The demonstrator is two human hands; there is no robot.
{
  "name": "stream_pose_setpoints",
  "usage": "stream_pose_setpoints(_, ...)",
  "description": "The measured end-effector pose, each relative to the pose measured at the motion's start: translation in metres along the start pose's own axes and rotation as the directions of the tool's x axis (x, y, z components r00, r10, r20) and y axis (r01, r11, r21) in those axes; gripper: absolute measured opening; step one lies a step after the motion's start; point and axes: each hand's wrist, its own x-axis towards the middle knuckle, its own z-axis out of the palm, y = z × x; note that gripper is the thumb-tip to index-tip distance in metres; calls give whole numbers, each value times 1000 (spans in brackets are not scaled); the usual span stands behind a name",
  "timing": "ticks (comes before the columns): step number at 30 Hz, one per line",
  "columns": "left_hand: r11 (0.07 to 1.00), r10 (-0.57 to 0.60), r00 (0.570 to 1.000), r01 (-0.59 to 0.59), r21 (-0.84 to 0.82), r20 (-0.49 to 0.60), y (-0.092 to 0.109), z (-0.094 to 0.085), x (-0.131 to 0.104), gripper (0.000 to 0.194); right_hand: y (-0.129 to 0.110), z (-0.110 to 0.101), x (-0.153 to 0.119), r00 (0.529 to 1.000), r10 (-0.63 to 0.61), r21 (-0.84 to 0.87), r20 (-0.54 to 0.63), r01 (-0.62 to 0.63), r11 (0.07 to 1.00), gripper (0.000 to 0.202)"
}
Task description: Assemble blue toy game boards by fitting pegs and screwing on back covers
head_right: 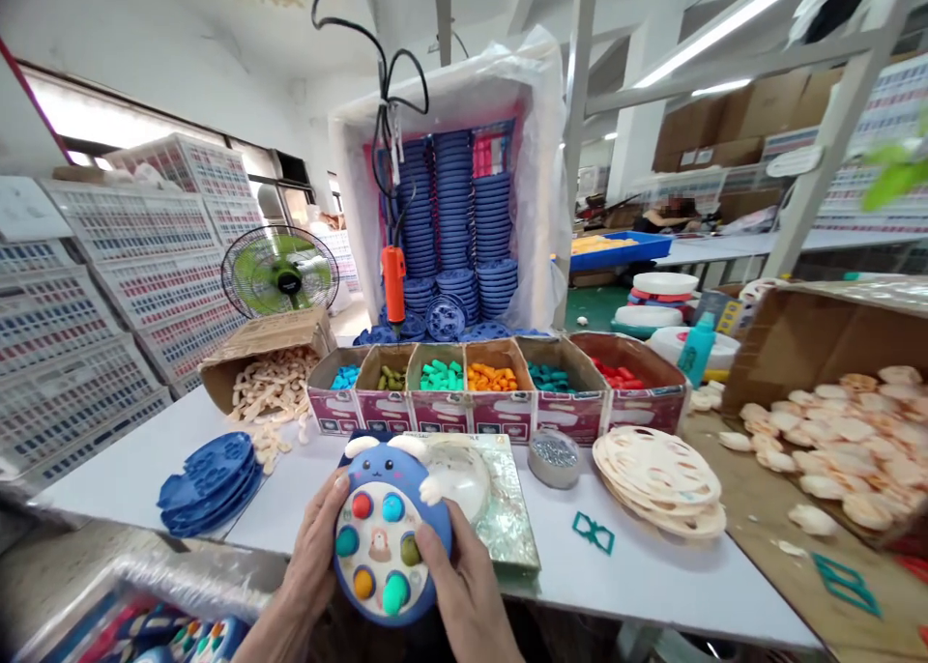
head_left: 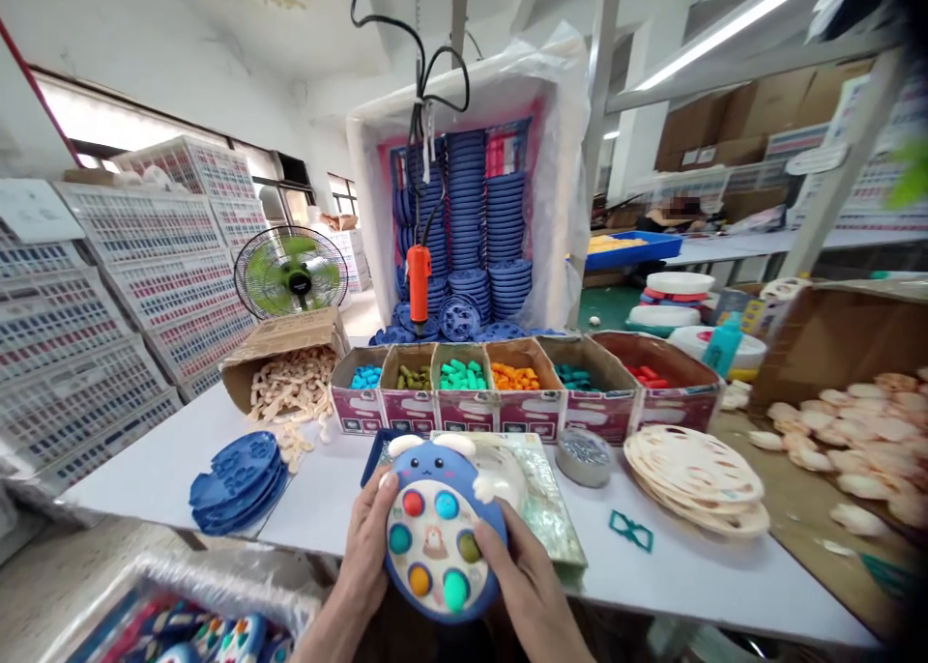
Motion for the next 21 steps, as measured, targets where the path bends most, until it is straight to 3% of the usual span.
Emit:
stream_pose_setpoints(3,971,-160,985,146,-189,-58,-13,2,-2,47,4,8,2,971,-233,-164,45,237,958,49)
stream_pose_setpoints(7,894,-304,951,267,-360,-48,-26,-6,-4,42,7,11,4,826,-563,-429,-15,503,750,39)
stream_pose_setpoints(9,854,-351,936,309,-418,-26,-29,-9,-4,41,4,12,3,765,-643,-492,34,572,656,32)
stream_pose_setpoints(10,840,-361,932,315,-441,-22,-30,-10,-4,40,1,13,2,757,-649,-496,75,593,635,29)
stream_pose_setpoints(12,830,-345,938,288,-478,-34,-30,-10,-5,37,-5,18,0,781,-613,-457,120,591,665,28)
stream_pose_setpoints(16,844,-281,956,201,-497,-91,-25,-8,-4,33,-5,30,-5,889,-448,-337,90,451,827,38)
stream_pose_setpoints(21,853,-315,943,230,-468,-110,-23,-1,-9,41,9,32,-4,914,-403,-340,-40,367,866,39)
